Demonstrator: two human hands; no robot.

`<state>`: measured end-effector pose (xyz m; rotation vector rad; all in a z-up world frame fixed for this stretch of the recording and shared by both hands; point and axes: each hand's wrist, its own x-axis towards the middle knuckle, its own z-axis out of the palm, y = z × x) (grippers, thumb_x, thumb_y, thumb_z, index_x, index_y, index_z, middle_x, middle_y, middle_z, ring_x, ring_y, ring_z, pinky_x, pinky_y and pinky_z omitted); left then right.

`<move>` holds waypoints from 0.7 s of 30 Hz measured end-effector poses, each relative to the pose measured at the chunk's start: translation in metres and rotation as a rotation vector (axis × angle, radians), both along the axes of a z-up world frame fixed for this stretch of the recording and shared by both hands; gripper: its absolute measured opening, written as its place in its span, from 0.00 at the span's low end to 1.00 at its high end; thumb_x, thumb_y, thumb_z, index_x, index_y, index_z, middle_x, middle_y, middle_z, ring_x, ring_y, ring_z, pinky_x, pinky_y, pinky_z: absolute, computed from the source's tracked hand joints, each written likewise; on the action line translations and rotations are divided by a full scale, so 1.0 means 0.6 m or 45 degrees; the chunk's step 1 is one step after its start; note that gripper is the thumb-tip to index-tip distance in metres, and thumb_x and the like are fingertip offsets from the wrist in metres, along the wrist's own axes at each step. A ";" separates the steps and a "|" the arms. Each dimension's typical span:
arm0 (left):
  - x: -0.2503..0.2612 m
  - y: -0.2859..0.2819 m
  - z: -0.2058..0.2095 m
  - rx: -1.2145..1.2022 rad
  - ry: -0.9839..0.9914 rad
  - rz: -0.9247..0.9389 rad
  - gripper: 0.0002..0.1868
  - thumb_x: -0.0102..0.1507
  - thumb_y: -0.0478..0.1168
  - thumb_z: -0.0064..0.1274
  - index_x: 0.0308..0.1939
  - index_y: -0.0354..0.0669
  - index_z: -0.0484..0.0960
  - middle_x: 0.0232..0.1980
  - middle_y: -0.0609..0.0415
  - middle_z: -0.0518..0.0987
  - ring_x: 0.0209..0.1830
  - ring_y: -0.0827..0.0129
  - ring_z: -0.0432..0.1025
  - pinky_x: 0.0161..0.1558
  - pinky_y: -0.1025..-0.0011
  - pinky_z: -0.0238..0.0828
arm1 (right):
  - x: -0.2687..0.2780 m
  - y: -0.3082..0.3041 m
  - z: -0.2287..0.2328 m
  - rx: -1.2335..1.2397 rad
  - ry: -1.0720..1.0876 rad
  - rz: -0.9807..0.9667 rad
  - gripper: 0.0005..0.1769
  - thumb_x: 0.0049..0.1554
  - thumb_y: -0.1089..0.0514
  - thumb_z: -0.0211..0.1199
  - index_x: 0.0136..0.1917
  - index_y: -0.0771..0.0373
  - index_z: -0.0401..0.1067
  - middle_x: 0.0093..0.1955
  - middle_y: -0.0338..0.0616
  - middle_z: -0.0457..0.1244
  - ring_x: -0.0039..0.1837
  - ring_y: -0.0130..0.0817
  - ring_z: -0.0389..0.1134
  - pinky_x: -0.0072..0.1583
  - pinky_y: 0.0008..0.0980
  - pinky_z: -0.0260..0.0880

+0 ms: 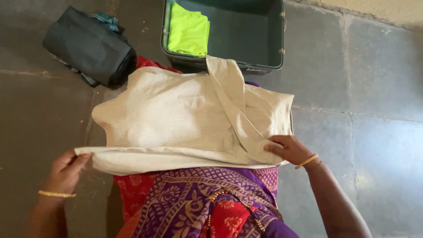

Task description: The person folds a neon yellow t-shirt, a cream-colored shirt, and a pair of dark trousers by hand on their lap. Each folded item is placed into an open suitcase on the floor.

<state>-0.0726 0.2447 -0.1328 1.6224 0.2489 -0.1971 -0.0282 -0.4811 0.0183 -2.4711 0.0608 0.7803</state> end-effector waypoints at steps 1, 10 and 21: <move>0.008 -0.008 0.000 -0.057 -0.098 0.009 0.13 0.73 0.40 0.52 0.55 0.35 0.82 0.48 0.55 0.81 0.47 0.74 0.71 0.51 0.73 0.68 | -0.004 0.000 0.003 0.214 -0.142 -0.127 0.23 0.60 0.45 0.64 0.58 0.66 0.78 0.43 0.48 0.71 0.45 0.31 0.68 0.49 0.32 0.71; 0.099 -0.028 -0.034 0.090 0.423 -0.043 0.18 0.70 0.49 0.50 0.51 0.37 0.84 0.48 0.56 0.83 0.48 0.73 0.72 0.52 0.72 0.67 | 0.049 0.001 0.003 0.256 -0.792 -0.478 0.15 0.66 0.54 0.58 0.59 0.67 0.73 0.37 0.39 0.66 0.40 0.20 0.63 0.43 0.26 0.65; 0.089 -0.118 0.085 0.593 0.398 -0.022 0.25 0.73 0.57 0.44 0.50 0.38 0.85 0.37 0.42 0.83 0.35 0.61 0.74 0.42 0.63 0.73 | -0.018 -0.031 -0.011 -0.091 -0.416 -0.374 0.20 0.56 0.44 0.68 0.45 0.64 0.78 0.28 0.43 0.61 0.32 0.30 0.58 0.38 0.35 0.62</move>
